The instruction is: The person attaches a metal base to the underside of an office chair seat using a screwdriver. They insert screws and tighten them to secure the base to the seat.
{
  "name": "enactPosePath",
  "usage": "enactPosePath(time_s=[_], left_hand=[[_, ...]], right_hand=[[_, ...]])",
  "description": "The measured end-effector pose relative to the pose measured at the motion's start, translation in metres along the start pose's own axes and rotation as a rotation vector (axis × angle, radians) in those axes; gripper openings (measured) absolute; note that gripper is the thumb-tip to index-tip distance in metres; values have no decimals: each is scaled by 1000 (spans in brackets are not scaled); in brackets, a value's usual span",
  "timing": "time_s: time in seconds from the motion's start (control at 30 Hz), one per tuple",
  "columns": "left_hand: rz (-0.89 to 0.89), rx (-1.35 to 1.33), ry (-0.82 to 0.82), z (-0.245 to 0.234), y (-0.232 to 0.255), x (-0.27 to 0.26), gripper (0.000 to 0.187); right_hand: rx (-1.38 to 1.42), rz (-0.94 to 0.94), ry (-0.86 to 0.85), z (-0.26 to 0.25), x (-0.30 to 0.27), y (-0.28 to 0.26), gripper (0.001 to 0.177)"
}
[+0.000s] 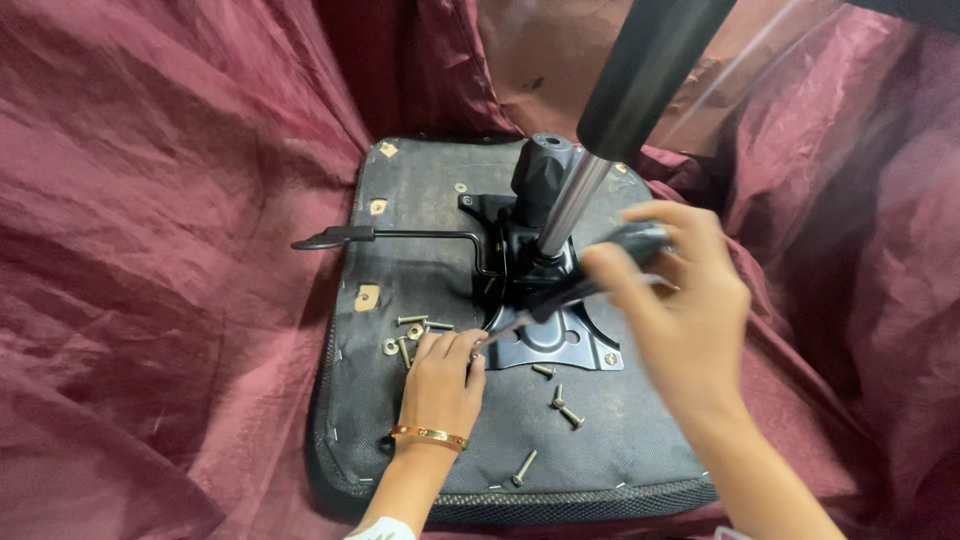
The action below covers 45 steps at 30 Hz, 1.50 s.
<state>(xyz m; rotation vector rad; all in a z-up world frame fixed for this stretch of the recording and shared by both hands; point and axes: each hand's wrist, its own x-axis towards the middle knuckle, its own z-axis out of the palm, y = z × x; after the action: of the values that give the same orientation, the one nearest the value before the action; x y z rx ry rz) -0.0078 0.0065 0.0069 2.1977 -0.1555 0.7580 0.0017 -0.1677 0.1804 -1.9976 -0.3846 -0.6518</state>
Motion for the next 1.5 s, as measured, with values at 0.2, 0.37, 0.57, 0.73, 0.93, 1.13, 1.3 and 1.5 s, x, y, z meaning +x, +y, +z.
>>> enactPosePath(time_s=[0.2, 0.37, 0.57, 0.73, 0.93, 1.13, 1.3, 1.5], left_hand=[[24, 2, -19, -1, 1, 4, 17], [63, 59, -43, 1, 5, 1, 14], [62, 111, -58, 1, 11, 3, 18], [-8, 39, -75, -1, 9, 6, 21], [-51, -122, -134, -7, -4, 17, 17], [1, -183, -288, -18, -17, 30, 16], [-21, -189, -303, -16, -14, 30, 17], [48, -148, -242, -16, -9, 20, 19]], right_hand=[[344, 440, 444, -45, -21, 90, 28], [505, 746, 642, -63, -72, 152, 35], [302, 570, 629, -36, -102, 182, 39], [-117, 408, 426, -22, -103, 168, 41], [-303, 459, 317, -19, -91, 148, 44], [-341, 530, 258, -17, -88, 144, 47], [-404, 358, 280, -19, -93, 154, 38], [-169, 402, 371, -22, -97, 161, 25]])
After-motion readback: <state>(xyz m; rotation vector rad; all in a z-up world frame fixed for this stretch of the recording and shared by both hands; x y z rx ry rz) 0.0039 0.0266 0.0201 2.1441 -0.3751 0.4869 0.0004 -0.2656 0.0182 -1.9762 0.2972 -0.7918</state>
